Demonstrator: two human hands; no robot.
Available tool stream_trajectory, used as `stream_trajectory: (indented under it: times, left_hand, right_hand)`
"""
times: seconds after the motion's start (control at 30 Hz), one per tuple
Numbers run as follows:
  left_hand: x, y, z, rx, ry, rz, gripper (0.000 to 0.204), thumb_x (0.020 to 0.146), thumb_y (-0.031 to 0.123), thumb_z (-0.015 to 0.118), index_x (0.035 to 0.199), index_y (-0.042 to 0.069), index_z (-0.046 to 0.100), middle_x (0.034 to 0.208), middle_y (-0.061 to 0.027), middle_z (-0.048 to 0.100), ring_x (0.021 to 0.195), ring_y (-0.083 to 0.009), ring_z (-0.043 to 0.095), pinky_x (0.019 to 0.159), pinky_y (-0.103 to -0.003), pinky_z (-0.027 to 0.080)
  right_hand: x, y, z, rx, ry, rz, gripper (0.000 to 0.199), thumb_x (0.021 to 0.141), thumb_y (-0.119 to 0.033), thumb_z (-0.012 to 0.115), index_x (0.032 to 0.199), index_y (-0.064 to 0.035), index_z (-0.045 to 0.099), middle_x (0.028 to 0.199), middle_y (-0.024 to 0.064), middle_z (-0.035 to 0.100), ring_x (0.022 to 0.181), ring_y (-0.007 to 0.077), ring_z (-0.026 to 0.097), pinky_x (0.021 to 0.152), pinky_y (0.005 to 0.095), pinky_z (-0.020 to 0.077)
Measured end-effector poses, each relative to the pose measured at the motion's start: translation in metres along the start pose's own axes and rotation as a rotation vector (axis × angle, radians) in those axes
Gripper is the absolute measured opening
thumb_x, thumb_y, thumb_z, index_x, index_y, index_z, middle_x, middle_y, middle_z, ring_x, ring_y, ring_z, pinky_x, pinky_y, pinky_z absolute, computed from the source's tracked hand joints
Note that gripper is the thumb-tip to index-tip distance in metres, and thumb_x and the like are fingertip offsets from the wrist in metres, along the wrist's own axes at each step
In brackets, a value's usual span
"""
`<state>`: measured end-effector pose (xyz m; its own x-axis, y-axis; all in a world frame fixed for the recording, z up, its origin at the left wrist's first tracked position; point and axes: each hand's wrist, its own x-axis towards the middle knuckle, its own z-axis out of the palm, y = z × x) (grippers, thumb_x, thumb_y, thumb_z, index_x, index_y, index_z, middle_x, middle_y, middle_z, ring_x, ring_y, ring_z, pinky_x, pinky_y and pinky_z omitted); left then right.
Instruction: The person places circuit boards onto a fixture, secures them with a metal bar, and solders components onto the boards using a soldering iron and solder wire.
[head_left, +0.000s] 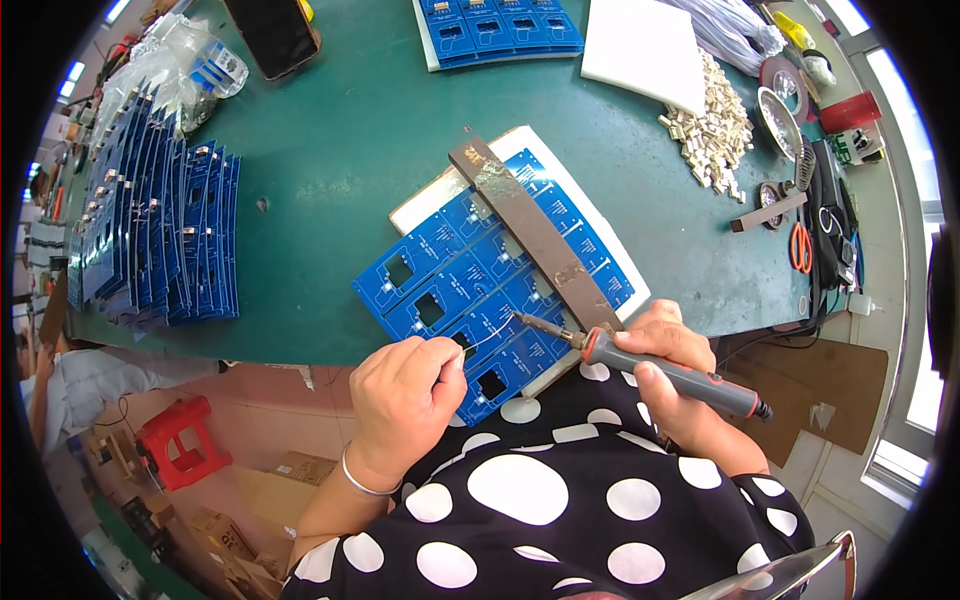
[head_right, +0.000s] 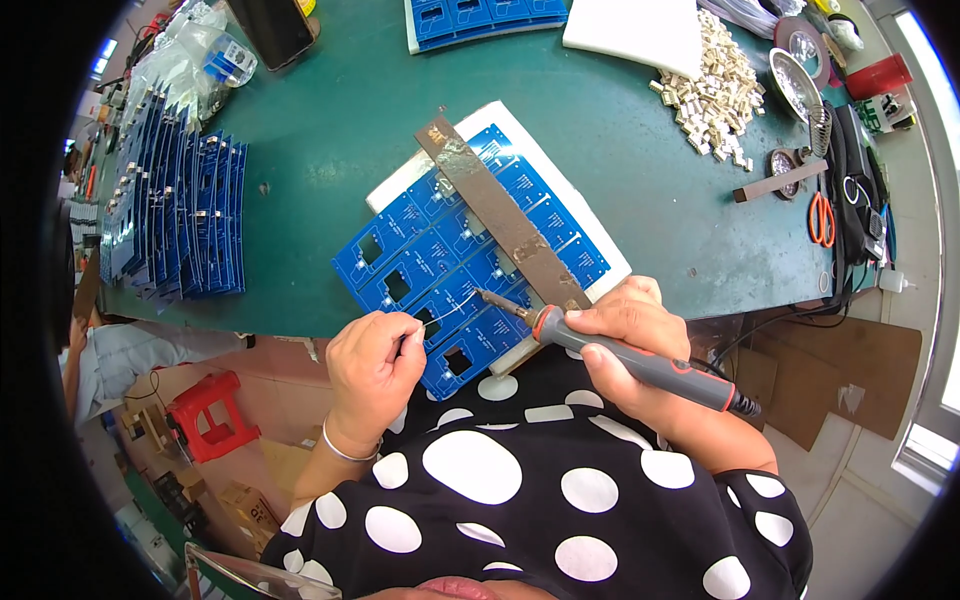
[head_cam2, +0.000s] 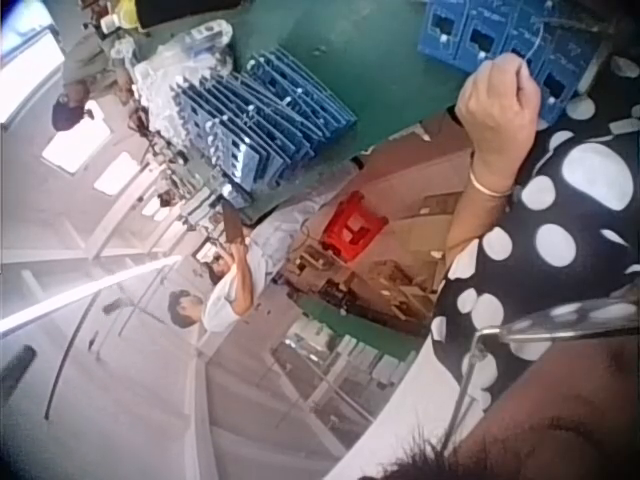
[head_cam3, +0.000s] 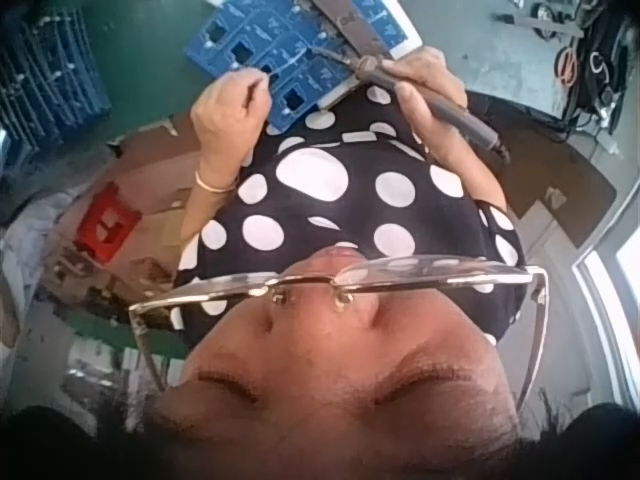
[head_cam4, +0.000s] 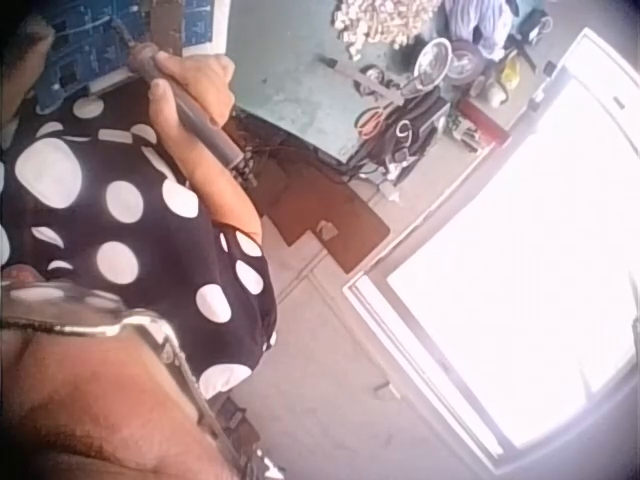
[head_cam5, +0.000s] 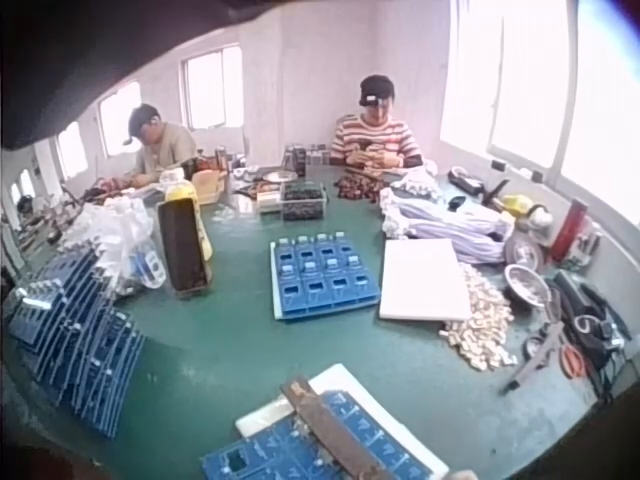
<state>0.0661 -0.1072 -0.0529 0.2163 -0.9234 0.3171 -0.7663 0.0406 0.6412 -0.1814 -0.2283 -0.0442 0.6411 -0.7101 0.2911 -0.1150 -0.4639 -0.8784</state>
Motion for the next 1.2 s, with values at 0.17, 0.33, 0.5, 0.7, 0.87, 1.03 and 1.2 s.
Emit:
stream_trajectory:
  times: [0.17,0.33,0.5,0.7,0.87,1.03,1.2]
  left_hand:
    - [0.002,0.000,0.002,0.039,0.009,0.012,0.016,0.071,-0.001,0.070,0.080,0.008,0.060,0.064,-0.0062,0.056,0.054,-0.0250,0.056,0.049,-0.035,0.044]
    - [0.004,0.002,0.002,0.059,0.005,0.018,0.015,0.071,-0.005,0.067,0.079,0.005,0.060,0.065,-0.0078,0.057,0.053,-0.0238,0.054,0.050,-0.033,0.043]
    - [0.006,0.001,0.002,0.078,0.006,0.029,0.014,0.071,-0.005,0.067,0.079,0.005,0.060,0.065,-0.0085,0.058,0.054,-0.0246,0.055,0.051,-0.033,0.044]
    - [0.010,0.002,0.003,0.082,0.004,0.022,0.014,0.071,-0.005,0.067,0.079,0.005,0.060,0.066,-0.0089,0.059,0.055,-0.0251,0.056,0.051,-0.033,0.044]
    - [0.013,0.004,0.002,0.072,0.003,0.029,0.014,0.071,-0.005,0.067,0.078,0.005,0.061,0.066,-0.0090,0.059,0.054,-0.0250,0.056,0.051,-0.033,0.044]
    - [0.011,0.006,0.000,0.072,-0.033,0.044,0.015,0.069,-0.004,0.069,0.078,0.006,0.062,0.063,-0.0083,0.056,0.052,-0.0249,0.054,0.049,-0.034,0.043]
    - [0.003,0.005,-0.002,0.082,-0.059,0.018,0.015,0.068,-0.002,0.069,0.078,0.007,0.062,0.070,-0.0072,0.060,0.063,-0.0244,0.058,0.056,-0.034,0.045]
  right_hand:
    - [0.002,0.001,0.001,0.001,-0.005,0.006,0.023,0.078,-0.013,0.066,0.097,-0.0001,0.070,0.083,0.0089,0.069,0.071,0.0213,0.062,0.081,0.0362,0.0418]
    - [0.006,0.001,0.002,-0.001,-0.001,-0.007,0.022,0.078,-0.013,0.066,0.096,-0.0004,0.070,0.083,0.0085,0.069,0.072,0.0213,0.062,0.082,0.0363,0.0414]
    - [0.009,0.003,0.003,0.001,0.005,-0.008,0.022,0.079,-0.015,0.066,0.095,-0.0005,0.070,0.082,0.0081,0.069,0.072,0.0208,0.063,0.081,0.0362,0.0415]
    - [0.014,0.002,0.002,-0.013,-0.012,0.003,0.021,0.078,-0.015,0.066,0.093,-0.0008,0.070,0.082,0.0080,0.069,0.071,0.0207,0.063,0.080,0.0362,0.0414]
    - [0.018,0.001,0.001,-0.043,-0.015,-0.018,0.020,0.077,-0.016,0.066,0.090,-0.0015,0.070,0.080,0.0081,0.069,0.070,0.0203,0.063,0.078,0.0355,0.0409]
    - [0.020,-0.001,-0.003,-0.075,-0.027,-0.063,0.019,0.076,-0.018,0.065,0.086,-0.0025,0.070,0.077,0.0075,0.068,0.067,0.0198,0.062,0.077,0.0349,0.0401]
    - [0.015,-0.001,-0.008,-0.075,-0.040,-0.069,0.018,0.078,-0.018,0.065,0.086,-0.0028,0.070,0.075,0.0069,0.066,0.066,0.0201,0.062,0.077,0.0356,0.0398]
